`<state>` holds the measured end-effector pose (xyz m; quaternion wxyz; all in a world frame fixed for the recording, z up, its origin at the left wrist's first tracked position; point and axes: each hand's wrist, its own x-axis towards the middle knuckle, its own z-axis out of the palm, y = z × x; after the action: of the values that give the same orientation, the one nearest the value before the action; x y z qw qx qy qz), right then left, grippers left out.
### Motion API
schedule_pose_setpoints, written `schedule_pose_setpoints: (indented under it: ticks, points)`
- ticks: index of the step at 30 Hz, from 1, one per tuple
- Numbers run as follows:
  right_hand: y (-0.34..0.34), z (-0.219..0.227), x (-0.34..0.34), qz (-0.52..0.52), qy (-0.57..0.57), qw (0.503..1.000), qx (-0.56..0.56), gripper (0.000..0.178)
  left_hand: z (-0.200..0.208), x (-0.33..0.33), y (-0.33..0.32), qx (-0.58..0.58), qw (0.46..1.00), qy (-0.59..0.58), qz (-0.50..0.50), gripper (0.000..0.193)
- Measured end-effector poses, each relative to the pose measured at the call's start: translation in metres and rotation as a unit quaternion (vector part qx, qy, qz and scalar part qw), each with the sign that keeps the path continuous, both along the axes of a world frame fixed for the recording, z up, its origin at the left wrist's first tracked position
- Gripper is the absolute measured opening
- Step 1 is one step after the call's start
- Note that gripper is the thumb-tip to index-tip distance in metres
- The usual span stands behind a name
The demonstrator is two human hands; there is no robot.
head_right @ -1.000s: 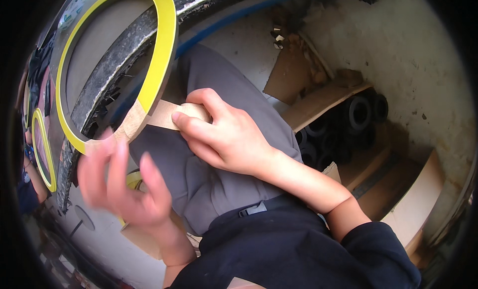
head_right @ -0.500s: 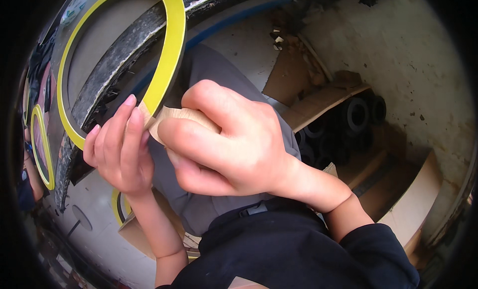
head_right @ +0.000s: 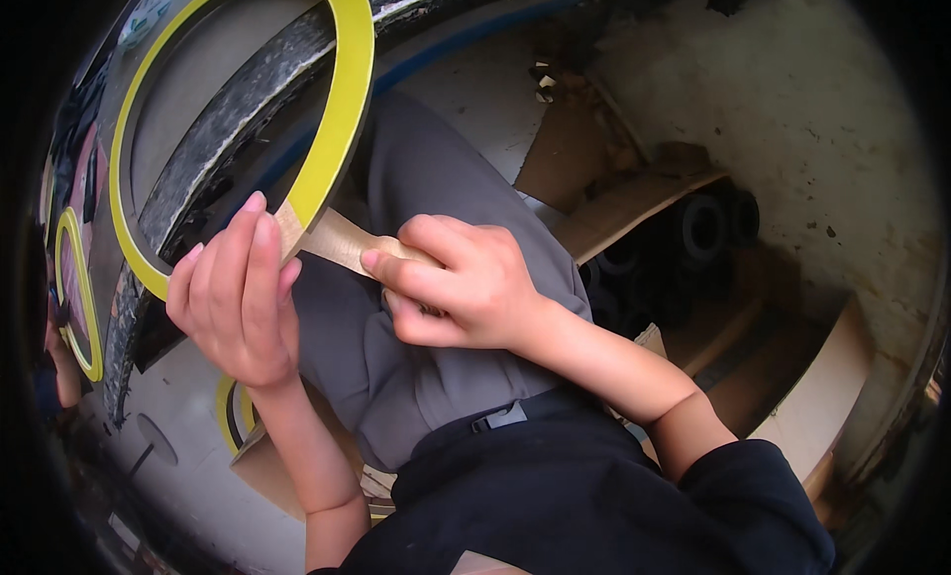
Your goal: Applying adhesive tape to circular frames as part of a manual assembly process.
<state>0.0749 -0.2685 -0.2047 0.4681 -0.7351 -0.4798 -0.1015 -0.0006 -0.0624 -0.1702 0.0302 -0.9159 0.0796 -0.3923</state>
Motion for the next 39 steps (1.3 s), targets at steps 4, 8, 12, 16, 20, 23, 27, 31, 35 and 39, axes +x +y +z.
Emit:
schedule_pose_setpoints:
  ticks: [4, 8, 12, 16, 20, 23, 27, 31, 35, 39]
  points:
    - [-0.008, 0.042, -0.007, -0.007, 0.018, 1.000, -0.007, 0.037, 0.000, 0.001, -0.002, -0.027, 1.000, 0.002, 0.006, 0.025]
    - [-0.001, 0.065, 0.011, 0.010, -0.038, 0.999, 0.007, 0.032, 0.001, 0.000, -0.002, -0.053, 0.999, 0.001, -0.005, 0.025]
    - [0.020, 0.072, 0.034, 0.022, -0.081, 0.996, 0.037, 0.023, 0.003, -0.002, -0.004, -0.088, 0.996, 0.010, -0.014, 0.029]
    - [0.035, 0.076, 0.041, 0.012, -0.075, 0.996, 0.053, 0.018, 0.000, 0.001, -0.006, -0.110, 0.994, -0.016, -0.012, 0.030]
    - [0.050, 0.069, 0.042, -0.028, -0.066, 0.993, 0.095, 0.018, 0.000, 0.004, -0.011, -0.117, 0.993, -0.025, -0.002, 0.030]
    - [0.054, 0.069, 0.041, -0.071, -0.057, 0.987, 0.129, 0.022, 0.001, 0.003, -0.012, -0.124, 0.992, -0.019, 0.007, 0.030]
    - [0.044, 0.081, 0.045, -0.025, -0.048, 0.998, 0.021, 0.049, 0.001, 0.001, -0.011, -0.135, 0.991, -0.007, 0.008, 0.035]
    - [0.063, 0.077, 0.066, -0.024, -0.181, 0.977, 0.112, 0.039, -0.001, 0.001, -0.011, -0.154, 0.988, -0.026, 0.008, 0.041]
    - [0.062, 0.080, 0.060, 0.027, -0.052, 0.998, 0.008, 0.021, -0.002, -0.005, -0.007, -0.165, 0.986, 0.001, -0.003, 0.043]
    - [0.081, 0.103, 0.055, -0.110, -0.097, 0.986, -0.075, 0.057, 0.000, -0.006, -0.017, -0.165, 0.986, 0.001, 0.029, 0.044]
